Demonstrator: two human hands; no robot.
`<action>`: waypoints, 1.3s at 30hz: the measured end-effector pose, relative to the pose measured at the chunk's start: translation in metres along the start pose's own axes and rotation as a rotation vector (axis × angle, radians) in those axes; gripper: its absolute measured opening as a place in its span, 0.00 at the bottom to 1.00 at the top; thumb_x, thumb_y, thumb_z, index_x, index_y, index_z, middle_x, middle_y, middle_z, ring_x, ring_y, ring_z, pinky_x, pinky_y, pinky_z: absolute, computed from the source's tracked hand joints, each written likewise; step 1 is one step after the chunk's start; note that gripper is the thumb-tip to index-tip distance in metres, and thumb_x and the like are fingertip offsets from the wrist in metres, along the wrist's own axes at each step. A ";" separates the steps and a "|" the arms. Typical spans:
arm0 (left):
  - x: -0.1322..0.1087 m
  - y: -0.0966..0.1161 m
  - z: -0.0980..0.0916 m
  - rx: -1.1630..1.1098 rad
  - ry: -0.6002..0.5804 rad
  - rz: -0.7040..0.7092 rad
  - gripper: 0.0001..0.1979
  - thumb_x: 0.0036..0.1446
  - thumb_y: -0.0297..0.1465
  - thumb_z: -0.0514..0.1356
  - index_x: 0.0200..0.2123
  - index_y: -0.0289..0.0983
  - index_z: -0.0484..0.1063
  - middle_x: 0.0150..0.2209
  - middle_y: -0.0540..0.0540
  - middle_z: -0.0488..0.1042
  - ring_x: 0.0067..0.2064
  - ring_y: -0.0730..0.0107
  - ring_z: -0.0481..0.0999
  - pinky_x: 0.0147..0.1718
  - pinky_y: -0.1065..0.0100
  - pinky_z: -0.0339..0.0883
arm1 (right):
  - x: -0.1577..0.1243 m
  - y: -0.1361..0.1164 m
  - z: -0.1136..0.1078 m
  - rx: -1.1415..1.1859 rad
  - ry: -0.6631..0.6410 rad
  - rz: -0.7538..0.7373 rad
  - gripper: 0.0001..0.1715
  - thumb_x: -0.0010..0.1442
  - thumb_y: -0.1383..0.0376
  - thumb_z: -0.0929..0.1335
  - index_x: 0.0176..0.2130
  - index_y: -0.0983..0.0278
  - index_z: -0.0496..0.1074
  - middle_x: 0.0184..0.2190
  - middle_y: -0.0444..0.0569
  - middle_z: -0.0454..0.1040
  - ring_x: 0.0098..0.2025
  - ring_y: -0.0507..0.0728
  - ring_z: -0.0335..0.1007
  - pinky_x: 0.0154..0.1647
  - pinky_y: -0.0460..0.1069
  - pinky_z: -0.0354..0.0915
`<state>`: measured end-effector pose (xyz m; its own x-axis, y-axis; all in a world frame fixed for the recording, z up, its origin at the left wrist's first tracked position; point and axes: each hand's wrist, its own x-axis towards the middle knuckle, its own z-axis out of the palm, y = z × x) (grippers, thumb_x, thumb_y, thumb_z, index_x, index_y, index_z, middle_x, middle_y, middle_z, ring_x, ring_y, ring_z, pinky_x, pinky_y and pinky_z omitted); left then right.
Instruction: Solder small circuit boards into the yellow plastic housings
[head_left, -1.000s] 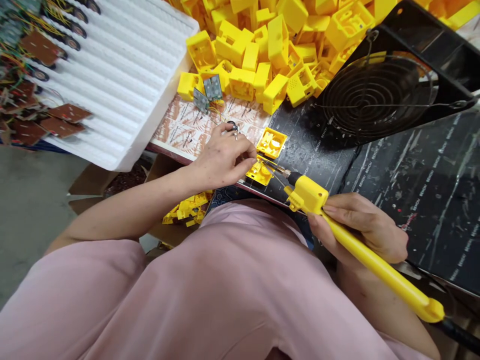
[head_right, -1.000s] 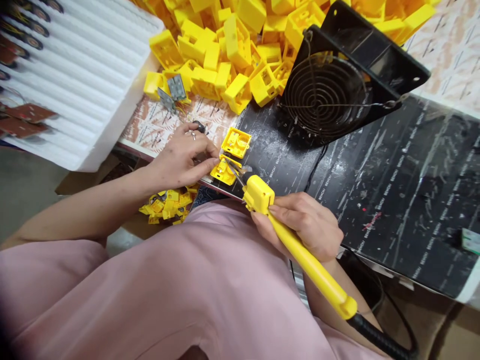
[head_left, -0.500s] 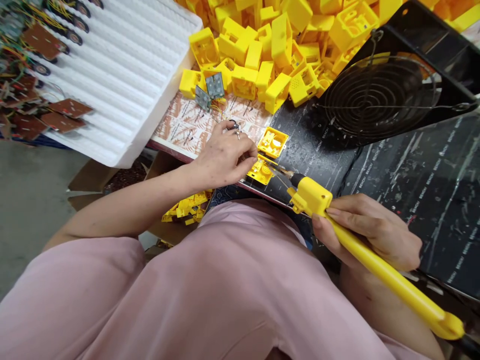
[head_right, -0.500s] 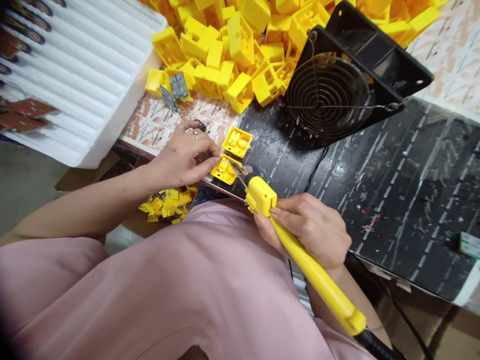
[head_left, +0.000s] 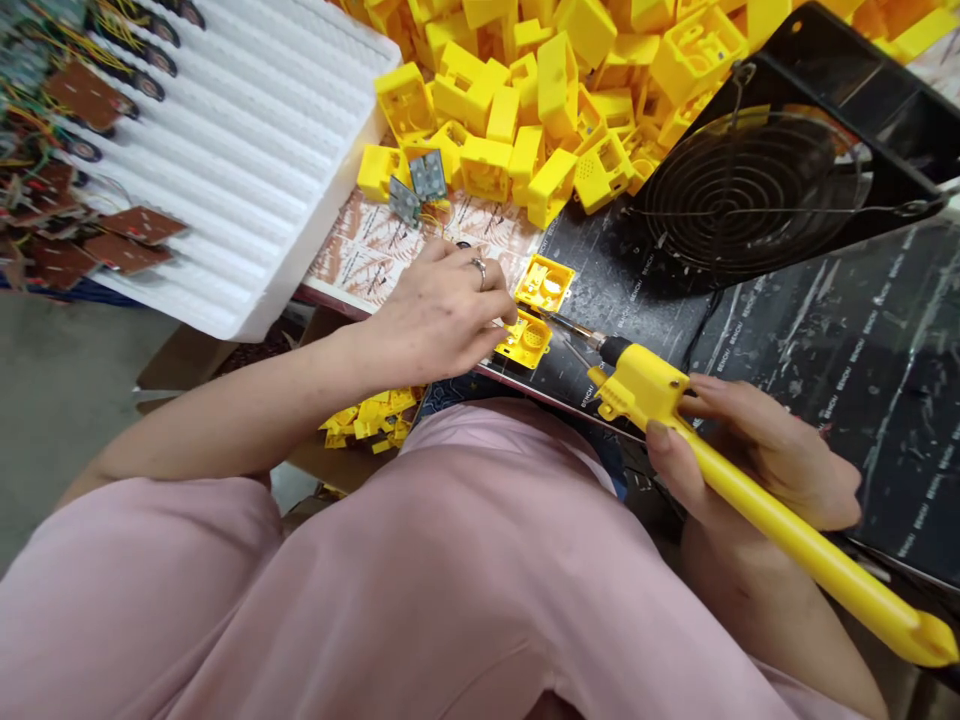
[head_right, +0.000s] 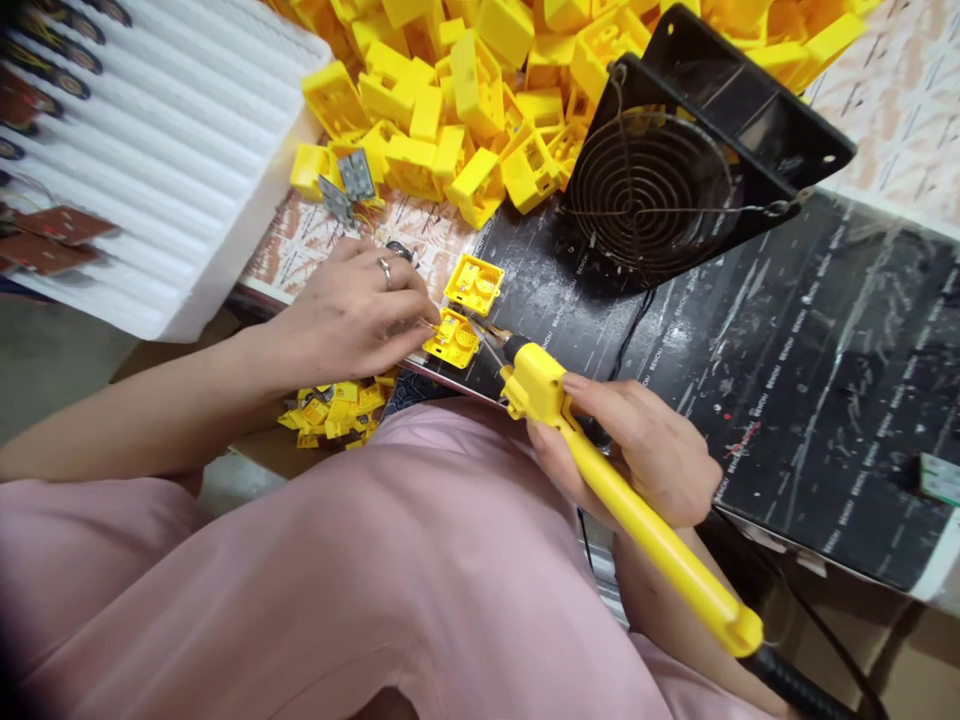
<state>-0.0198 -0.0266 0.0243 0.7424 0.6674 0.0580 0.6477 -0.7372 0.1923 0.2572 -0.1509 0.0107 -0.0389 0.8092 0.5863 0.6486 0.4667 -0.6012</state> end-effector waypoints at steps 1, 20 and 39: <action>0.003 0.002 0.001 0.047 -0.015 0.009 0.14 0.67 0.35 0.54 0.36 0.39 0.79 0.39 0.44 0.80 0.45 0.56 0.78 0.47 0.55 0.64 | 0.000 -0.001 0.000 0.012 -0.002 0.009 0.35 0.60 0.68 0.77 0.63 0.50 0.74 0.40 0.45 0.84 0.30 0.58 0.79 0.28 0.53 0.73; -0.001 0.018 0.005 0.113 -0.042 -0.031 0.16 0.68 0.31 0.51 0.36 0.35 0.79 0.36 0.41 0.79 0.40 0.56 0.78 0.37 0.58 0.63 | 0.013 -0.005 -0.007 0.088 -0.249 -0.240 0.17 0.59 0.73 0.77 0.42 0.60 0.72 0.31 0.44 0.79 0.30 0.52 0.77 0.27 0.46 0.72; 0.022 0.023 -0.016 0.169 -0.342 -0.017 0.13 0.62 0.27 0.54 0.33 0.36 0.79 0.35 0.40 0.80 0.39 0.55 0.79 0.33 0.60 0.66 | 0.031 -0.013 -0.025 0.001 -0.370 -0.069 0.14 0.74 0.56 0.66 0.36 0.55 0.74 0.27 0.46 0.76 0.28 0.55 0.74 0.30 0.52 0.75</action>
<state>0.0082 -0.0270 0.0456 0.7273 0.6267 -0.2799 0.6580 -0.7526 0.0245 0.2667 -0.1404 0.0504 -0.3546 0.8502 0.3891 0.6346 0.5245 -0.5677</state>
